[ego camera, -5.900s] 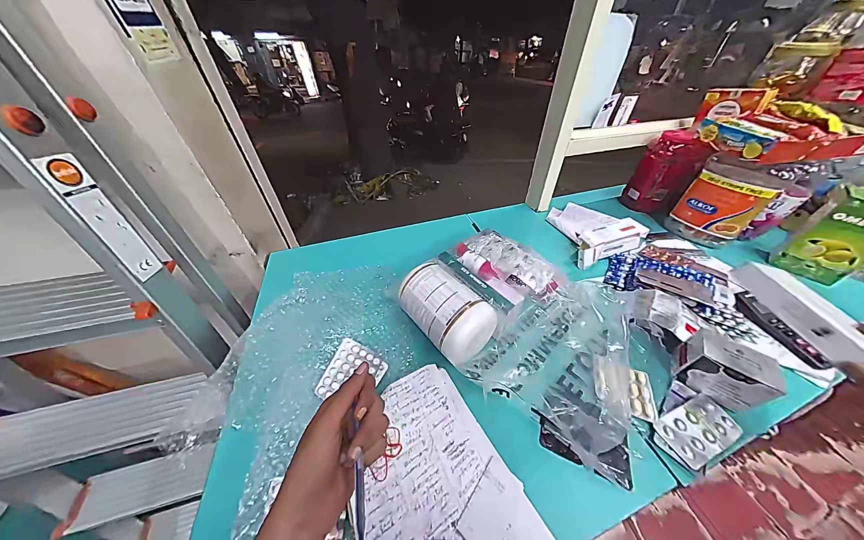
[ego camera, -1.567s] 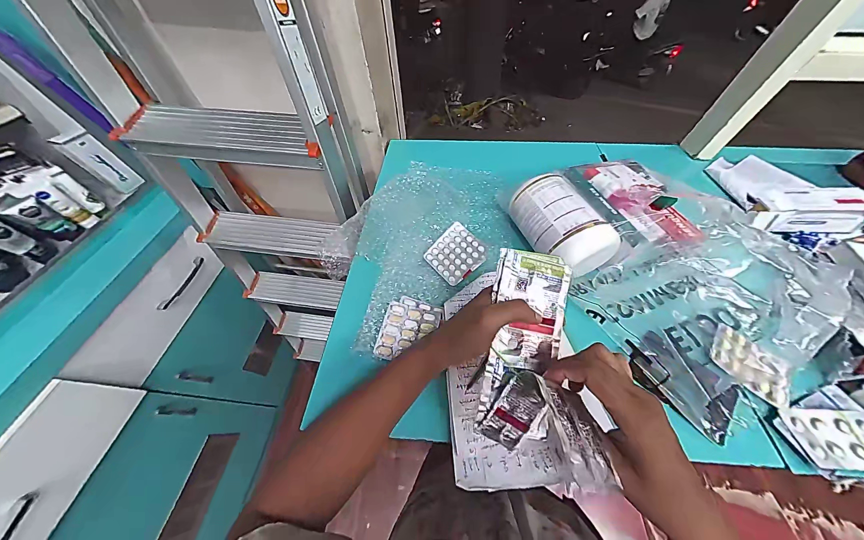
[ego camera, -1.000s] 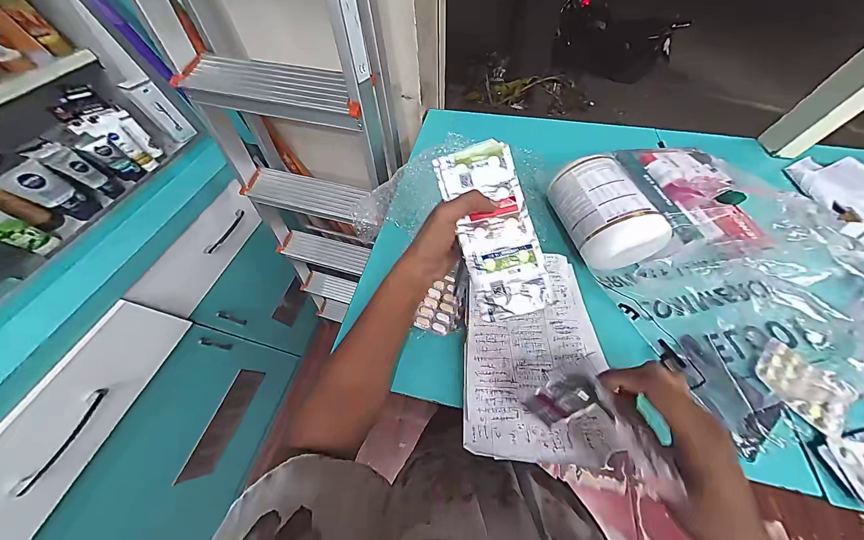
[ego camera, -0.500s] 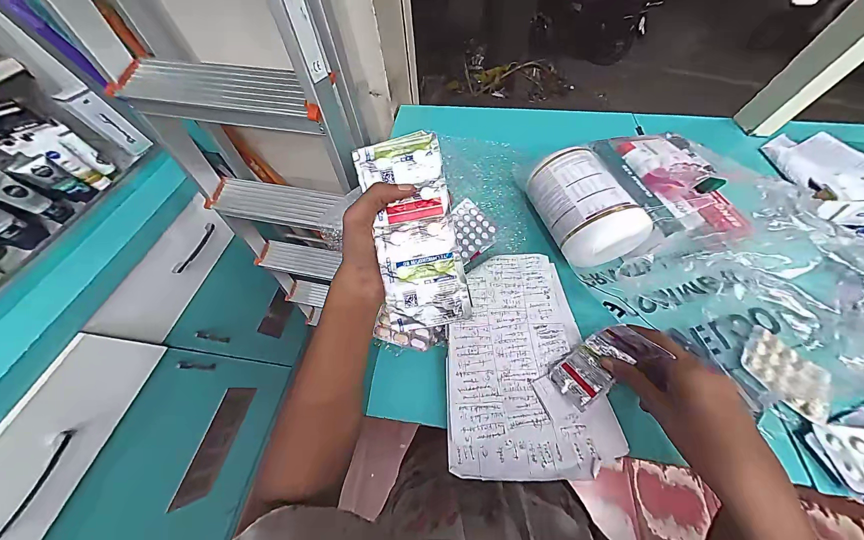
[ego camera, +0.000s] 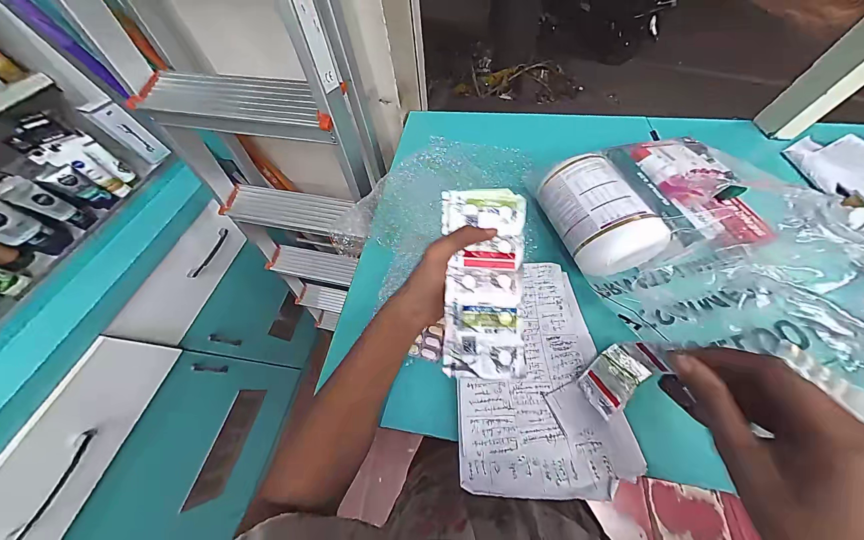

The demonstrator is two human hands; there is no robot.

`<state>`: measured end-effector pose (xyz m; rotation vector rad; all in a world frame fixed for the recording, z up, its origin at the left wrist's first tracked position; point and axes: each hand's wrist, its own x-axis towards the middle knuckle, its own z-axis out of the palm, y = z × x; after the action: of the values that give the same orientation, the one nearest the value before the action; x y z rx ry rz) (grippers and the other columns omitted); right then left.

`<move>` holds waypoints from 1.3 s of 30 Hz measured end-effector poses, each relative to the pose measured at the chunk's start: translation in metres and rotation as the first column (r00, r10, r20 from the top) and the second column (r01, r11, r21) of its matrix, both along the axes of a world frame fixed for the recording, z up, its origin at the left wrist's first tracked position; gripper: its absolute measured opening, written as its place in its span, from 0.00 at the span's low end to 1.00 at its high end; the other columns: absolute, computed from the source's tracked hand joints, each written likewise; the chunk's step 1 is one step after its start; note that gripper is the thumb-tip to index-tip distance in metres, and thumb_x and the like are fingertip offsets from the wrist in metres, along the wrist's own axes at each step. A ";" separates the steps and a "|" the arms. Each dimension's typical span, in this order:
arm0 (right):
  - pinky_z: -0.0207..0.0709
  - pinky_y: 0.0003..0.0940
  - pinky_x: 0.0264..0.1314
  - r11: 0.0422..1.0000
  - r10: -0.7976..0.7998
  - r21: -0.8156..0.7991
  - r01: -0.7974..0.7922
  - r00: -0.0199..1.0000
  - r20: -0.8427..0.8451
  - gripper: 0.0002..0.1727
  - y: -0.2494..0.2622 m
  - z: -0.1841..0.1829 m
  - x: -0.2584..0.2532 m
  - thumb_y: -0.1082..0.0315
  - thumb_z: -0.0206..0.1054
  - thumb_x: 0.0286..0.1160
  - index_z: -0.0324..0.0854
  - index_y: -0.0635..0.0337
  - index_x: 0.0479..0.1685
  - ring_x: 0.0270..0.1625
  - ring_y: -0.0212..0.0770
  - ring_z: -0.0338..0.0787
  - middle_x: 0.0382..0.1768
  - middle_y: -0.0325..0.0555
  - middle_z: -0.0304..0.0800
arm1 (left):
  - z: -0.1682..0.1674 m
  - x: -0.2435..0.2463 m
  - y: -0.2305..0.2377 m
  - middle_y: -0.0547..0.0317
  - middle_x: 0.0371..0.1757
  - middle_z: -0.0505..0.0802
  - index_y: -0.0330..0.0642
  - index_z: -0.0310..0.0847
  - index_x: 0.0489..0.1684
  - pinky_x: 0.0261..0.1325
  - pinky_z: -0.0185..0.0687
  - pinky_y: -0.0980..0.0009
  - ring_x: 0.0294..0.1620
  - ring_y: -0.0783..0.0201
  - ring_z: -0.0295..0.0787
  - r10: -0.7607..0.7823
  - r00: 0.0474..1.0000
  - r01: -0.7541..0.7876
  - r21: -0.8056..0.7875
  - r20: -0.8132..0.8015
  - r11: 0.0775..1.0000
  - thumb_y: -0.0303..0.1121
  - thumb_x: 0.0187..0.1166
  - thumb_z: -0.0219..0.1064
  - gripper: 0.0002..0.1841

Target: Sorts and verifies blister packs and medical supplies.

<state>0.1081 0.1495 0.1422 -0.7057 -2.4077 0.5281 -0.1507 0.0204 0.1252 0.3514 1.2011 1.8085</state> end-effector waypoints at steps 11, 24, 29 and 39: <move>0.81 0.29 0.33 0.996 0.052 0.073 -0.057 0.997 0.062 0.22 0.016 -0.022 0.020 0.49 0.68 0.78 0.91 0.63 0.47 0.35 0.38 0.89 0.37 0.51 0.94 | 0.004 -0.067 -0.063 0.61 0.32 0.97 0.41 0.89 0.45 0.31 0.91 0.76 0.27 0.72 0.94 -0.143 0.816 -0.068 -0.338 -0.560 0.939 0.30 0.81 0.68 0.05; 0.79 0.61 0.73 0.973 0.087 0.180 -0.143 0.954 0.287 0.49 -0.007 -0.078 0.013 0.28 0.67 0.60 0.84 0.62 0.71 0.73 0.64 0.86 0.69 0.60 0.88 | -0.028 -0.092 -0.050 0.35 0.31 0.86 0.34 0.87 0.49 0.39 0.72 0.33 0.31 0.38 0.80 -0.246 0.466 -0.535 -0.492 -0.850 0.687 0.56 0.81 0.68 0.27; 0.85 0.43 0.68 0.945 0.120 0.270 -0.185 0.964 0.239 0.28 -0.007 -0.078 0.013 0.45 0.63 0.77 0.91 0.59 0.59 0.67 0.53 0.92 0.60 0.51 0.95 | -0.023 -0.092 -0.052 0.69 0.22 0.82 0.43 0.86 0.49 0.21 0.69 0.74 0.16 0.78 0.68 0.079 0.359 -0.541 -0.139 -0.930 0.829 0.54 0.82 0.64 0.21; 0.86 0.19 0.57 0.958 0.135 -0.168 -0.233 0.881 -0.454 0.13 -0.003 -0.059 0.017 0.61 0.56 0.91 0.85 0.55 0.57 0.52 0.25 0.94 0.49 0.38 0.95 | -0.017 -0.066 -0.032 0.86 0.09 0.72 0.60 0.89 0.37 0.15 0.63 0.88 0.09 0.87 0.63 0.094 0.860 0.012 0.202 -0.502 0.979 0.46 0.91 0.53 0.17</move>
<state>0.1252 0.1462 0.0834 -0.3870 -2.0143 0.9366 -0.2166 -0.0118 0.1079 0.9798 1.3874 1.9423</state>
